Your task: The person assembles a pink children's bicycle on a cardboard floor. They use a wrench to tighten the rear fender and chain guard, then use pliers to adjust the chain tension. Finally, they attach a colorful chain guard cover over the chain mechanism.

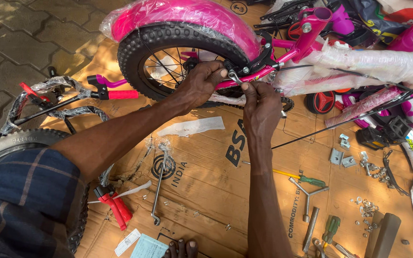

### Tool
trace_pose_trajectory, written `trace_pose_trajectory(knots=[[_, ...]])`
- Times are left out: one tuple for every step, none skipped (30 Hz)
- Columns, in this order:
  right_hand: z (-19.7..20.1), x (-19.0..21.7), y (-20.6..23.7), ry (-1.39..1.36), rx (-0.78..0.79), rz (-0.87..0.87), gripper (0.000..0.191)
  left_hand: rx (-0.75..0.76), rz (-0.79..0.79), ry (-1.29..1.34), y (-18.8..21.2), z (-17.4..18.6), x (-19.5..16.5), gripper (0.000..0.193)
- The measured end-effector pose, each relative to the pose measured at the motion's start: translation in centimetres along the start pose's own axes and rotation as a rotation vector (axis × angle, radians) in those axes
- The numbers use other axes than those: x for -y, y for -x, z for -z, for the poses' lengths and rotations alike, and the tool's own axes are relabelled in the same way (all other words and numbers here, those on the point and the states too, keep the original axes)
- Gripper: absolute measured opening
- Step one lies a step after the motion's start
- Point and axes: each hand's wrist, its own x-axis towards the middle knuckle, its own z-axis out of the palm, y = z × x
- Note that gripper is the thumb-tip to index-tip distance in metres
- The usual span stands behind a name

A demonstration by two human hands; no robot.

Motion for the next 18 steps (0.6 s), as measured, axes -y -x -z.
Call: trace_pose_trajectory(knots=[[0.0,0.2,0.1,0.065,-0.068,0.092,0.027,0.007,0.013,0.007,-0.1,0.0,0.1,0.036],[-0.1,0.5,0.2,0.129,-0.136,0.185,0.025,0.007,0.042,0.043,-0.3,-0.1,0.1,0.038],[-0.3,0.8,0.2,0.191,-0.203,0.28,0.024,0.006,0.073,0.078,-0.6,-0.2,0.1,0.04],[-0.4,1.1,0.2,0.161,-0.19,0.248,0.025,0.004,0.106,0.113,-0.7,-0.2,0.0,0.042],[-0.4,1.3,0.1,0.132,-0.178,0.216,0.026,0.007,0.106,0.184,-0.9,-0.2,-0.1,0.045],[-0.2,1.5,-0.1,0.103,-0.166,0.182,0.028,0.012,0.106,0.254,-1.2,-0.3,-0.2,0.048],[0.0,1.6,-0.4,0.035,-0.091,0.089,0.028,0.02,0.106,0.323,-1.4,-0.3,-0.4,0.052],[0.5,1.6,-0.7,-0.032,-0.015,-0.006,0.028,0.008,0.181,0.242,-1.4,-0.4,-0.6,0.055],[0.9,1.6,-0.9,-0.097,0.063,-0.099,0.029,-0.005,0.256,0.164,-1.5,-0.5,-0.8,0.059],[1.2,1.6,-1.0,0.015,0.009,-0.041,0.031,-0.019,0.331,0.088,-1.5,-0.5,-0.9,0.063],[1.3,1.6,-1.0,0.126,-0.042,0.018,0.034,-0.024,0.326,0.129,-1.4,-0.6,-1.0,0.059],[1.2,1.5,-1.0,0.234,-0.096,0.077,0.036,-0.028,0.32,0.167,-1.4,-0.5,-1.1,0.054],[1.1,1.4,-0.8,0.282,-0.099,0.08,0.035,-0.03,0.313,0.202,-1.5,-0.5,-1.2,0.05],[0.7,1.3,-0.7,0.33,-0.098,0.084,0.035,-0.036,0.29,0.243,-1.4,-0.5,-1.2,0.048],[0.3,1.2,-0.5,0.38,-0.1,0.089,0.035,-0.041,0.263,0.285,-1.4,-0.6,-1.3,0.046],[-0.1,1.0,-0.4,0.365,-0.115,0.102,0.037,-0.045,0.235,0.327,-1.5,-0.6,-1.3,0.044],[-0.6,0.8,-0.3,0.347,-0.13,0.115,0.039,-0.067,0.23,0.334,-1.5,-0.8,-1.3,0.043],[-1.0,0.6,-0.2,0.326,-0.144,0.127,0.041,-0.09,0.225,0.337,-1.6,-0.9,-1.3,0.044]])
